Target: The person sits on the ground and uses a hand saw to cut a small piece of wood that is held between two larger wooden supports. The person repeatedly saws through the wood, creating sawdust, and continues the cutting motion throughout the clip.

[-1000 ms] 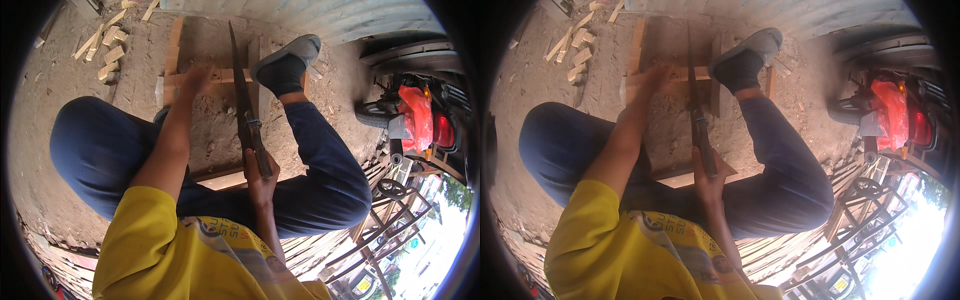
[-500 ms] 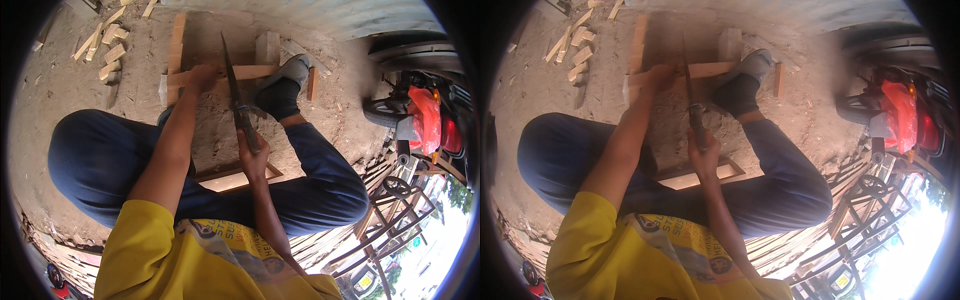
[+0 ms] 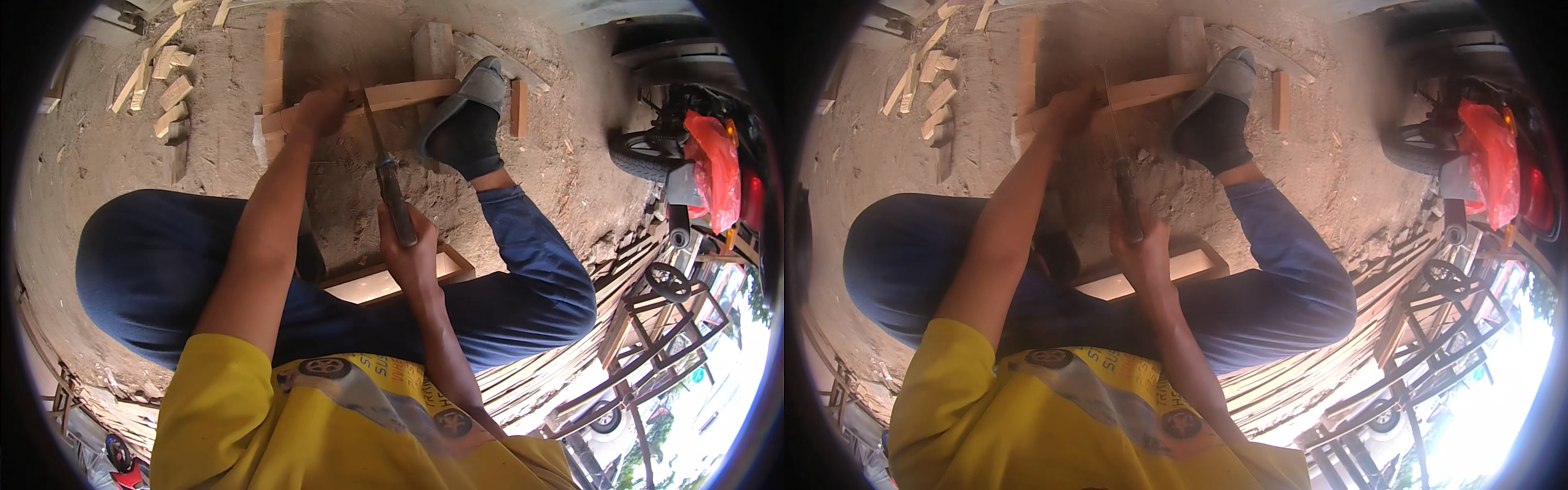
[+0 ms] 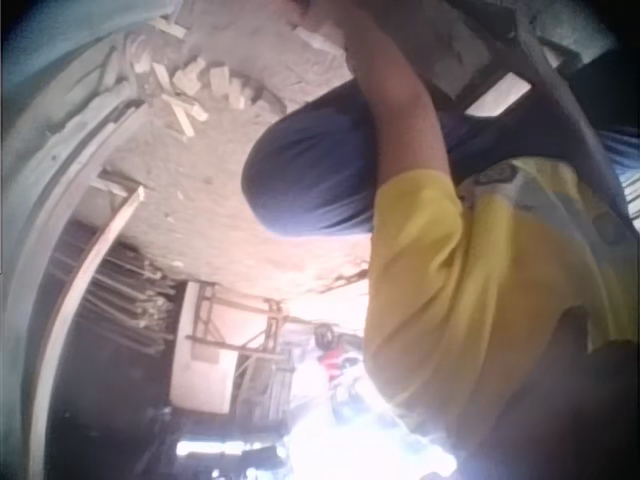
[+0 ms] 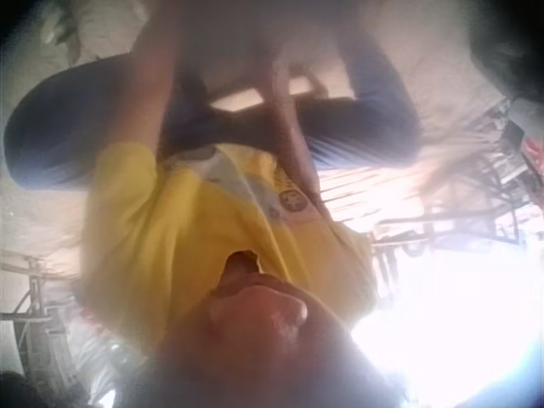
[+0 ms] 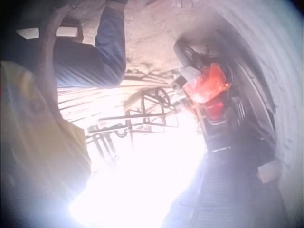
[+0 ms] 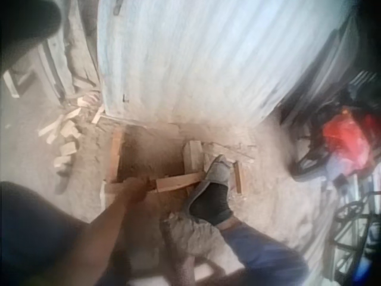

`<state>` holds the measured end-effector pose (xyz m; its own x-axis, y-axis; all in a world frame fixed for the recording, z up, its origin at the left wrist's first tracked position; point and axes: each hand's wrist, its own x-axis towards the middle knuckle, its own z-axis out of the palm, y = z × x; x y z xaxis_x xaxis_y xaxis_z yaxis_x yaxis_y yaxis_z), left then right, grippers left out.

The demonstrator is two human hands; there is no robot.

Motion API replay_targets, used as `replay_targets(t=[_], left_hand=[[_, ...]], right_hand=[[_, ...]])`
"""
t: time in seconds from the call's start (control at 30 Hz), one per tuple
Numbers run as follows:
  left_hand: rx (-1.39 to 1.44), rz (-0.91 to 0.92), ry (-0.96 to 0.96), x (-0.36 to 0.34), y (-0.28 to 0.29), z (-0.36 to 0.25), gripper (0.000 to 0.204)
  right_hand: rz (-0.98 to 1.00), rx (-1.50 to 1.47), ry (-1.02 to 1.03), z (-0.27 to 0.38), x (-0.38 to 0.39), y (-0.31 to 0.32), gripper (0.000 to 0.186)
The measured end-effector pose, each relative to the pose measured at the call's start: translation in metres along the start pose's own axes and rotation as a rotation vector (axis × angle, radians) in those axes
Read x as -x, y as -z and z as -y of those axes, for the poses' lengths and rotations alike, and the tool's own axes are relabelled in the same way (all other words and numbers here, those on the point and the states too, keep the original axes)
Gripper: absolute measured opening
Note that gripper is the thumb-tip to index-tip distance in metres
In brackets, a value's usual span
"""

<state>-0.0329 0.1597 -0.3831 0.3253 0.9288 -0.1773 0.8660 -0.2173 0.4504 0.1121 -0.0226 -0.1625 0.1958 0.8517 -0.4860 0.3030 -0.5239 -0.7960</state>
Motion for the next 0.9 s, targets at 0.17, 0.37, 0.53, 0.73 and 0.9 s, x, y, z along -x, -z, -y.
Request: replay_targets(t=[0.17, 0.37, 0.53, 0.73, 0.9], left_hand=[[-0.056, 0.048, -0.030, -0.004, 0.018, -0.005, 0.033], [-0.029, 0.001, -0.036, -0.004, 0.007, 0.003, 0.036], [-0.034, -0.034, 0.018, -0.003, 0.002, 0.002, 0.037], [0.043, -0.153, -0.116, 0.001, 0.009, -0.004, 0.029], [-0.066, -0.082, -0.085, -0.014, 0.009, 0.008, 0.029]], right_hand=[[-0.051, 0.166, 0.188, -0.033, 0.053, 0.016, 0.018], [-0.065, 0.122, 0.135, -0.016, -0.002, -0.009, 0.023], [-0.072, 0.046, 0.104, -0.019, 0.039, 0.014, 0.024], [-0.036, 0.081, 0.030, 0.008, 0.037, 0.031, 0.015], [-0.040, 0.091, 0.047, -0.032, 0.068, 0.045, 0.014]])
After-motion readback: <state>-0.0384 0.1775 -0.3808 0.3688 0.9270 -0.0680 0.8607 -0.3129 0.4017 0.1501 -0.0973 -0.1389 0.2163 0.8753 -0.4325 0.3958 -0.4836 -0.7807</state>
